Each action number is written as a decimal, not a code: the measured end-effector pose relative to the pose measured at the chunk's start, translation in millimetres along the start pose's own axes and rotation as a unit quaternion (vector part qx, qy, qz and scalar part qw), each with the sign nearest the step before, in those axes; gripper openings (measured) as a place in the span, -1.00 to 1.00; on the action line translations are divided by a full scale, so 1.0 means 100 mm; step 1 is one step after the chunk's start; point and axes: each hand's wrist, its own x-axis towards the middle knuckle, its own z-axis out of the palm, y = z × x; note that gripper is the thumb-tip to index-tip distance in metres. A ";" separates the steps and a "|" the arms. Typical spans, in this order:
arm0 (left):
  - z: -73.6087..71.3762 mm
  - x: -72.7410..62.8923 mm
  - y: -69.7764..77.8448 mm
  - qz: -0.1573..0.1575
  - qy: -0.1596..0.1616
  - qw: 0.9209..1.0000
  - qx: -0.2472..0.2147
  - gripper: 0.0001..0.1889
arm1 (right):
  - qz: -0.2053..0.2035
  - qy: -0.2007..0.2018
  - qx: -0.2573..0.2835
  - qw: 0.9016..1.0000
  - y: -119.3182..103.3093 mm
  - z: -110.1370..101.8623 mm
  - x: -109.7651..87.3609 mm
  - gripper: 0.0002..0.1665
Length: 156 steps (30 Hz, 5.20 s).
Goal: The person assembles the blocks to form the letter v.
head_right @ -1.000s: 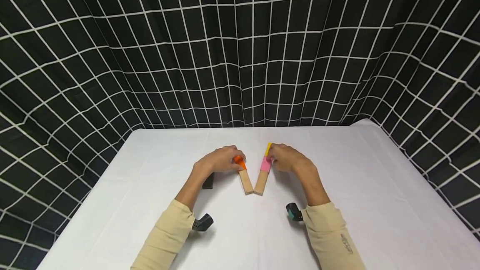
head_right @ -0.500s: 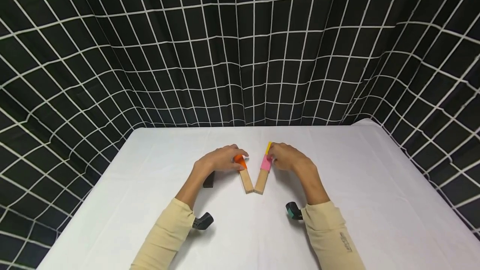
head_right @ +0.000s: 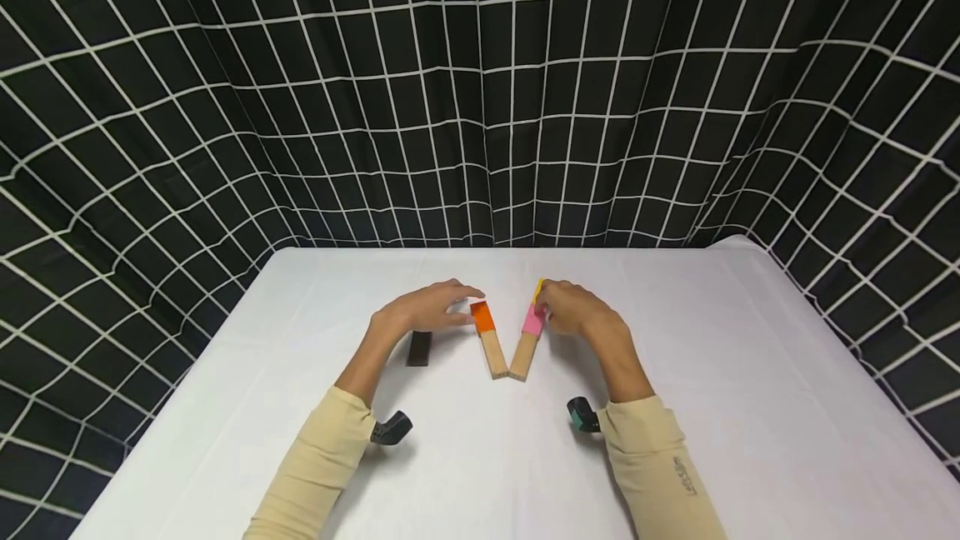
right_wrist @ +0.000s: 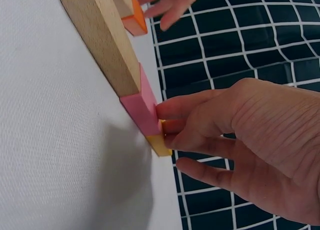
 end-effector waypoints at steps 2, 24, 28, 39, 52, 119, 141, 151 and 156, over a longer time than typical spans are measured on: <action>-0.03 -0.06 -0.07 -0.007 -0.001 1.000 0.003 -0.44 | -0.006 0.001 0.000 1.000 0.00 -0.01 -0.01 -0.59; -0.08 -0.71 -0.13 0.024 -0.035 0.995 0.085 -0.40 | 0.010 0.004 -0.008 1.000 0.04 0.00 -0.01 -0.58; -0.08 -0.71 -0.12 0.017 -0.036 0.996 0.084 -0.49 | -0.004 0.005 -0.006 1.000 0.04 -0.01 -0.02 -0.57; -0.09 -0.65 -0.13 0.011 -0.026 0.996 0.087 -0.57 | 0.012 -0.002 -0.005 1.000 0.02 0.00 -0.02 -0.59; -0.23 -0.48 0.06 0.019 0.071 0.995 0.064 -0.58 | -0.005 0.001 0.000 1.000 0.05 -0.02 -0.03 -0.58; 0.09 0.42 -0.25 -0.002 0.120 0.992 -0.027 -0.59 | 0.025 -0.002 0.014 1.000 0.01 0.00 0.00 -0.60; 0.08 0.40 -0.17 -0.005 0.137 0.991 0.000 -0.55 | 0.015 0.002 0.007 1.000 0.00 0.01 0.00 -0.62; 0.11 0.41 -0.18 -0.007 0.130 0.991 0.011 -0.59 | 0.022 0.002 0.017 1.000 0.01 0.02 0.00 -0.61; 0.11 0.41 -0.19 -0.010 0.130 0.991 0.012 -0.58 | 0.021 0.010 0.016 1.000 0.01 0.02 0.01 -0.59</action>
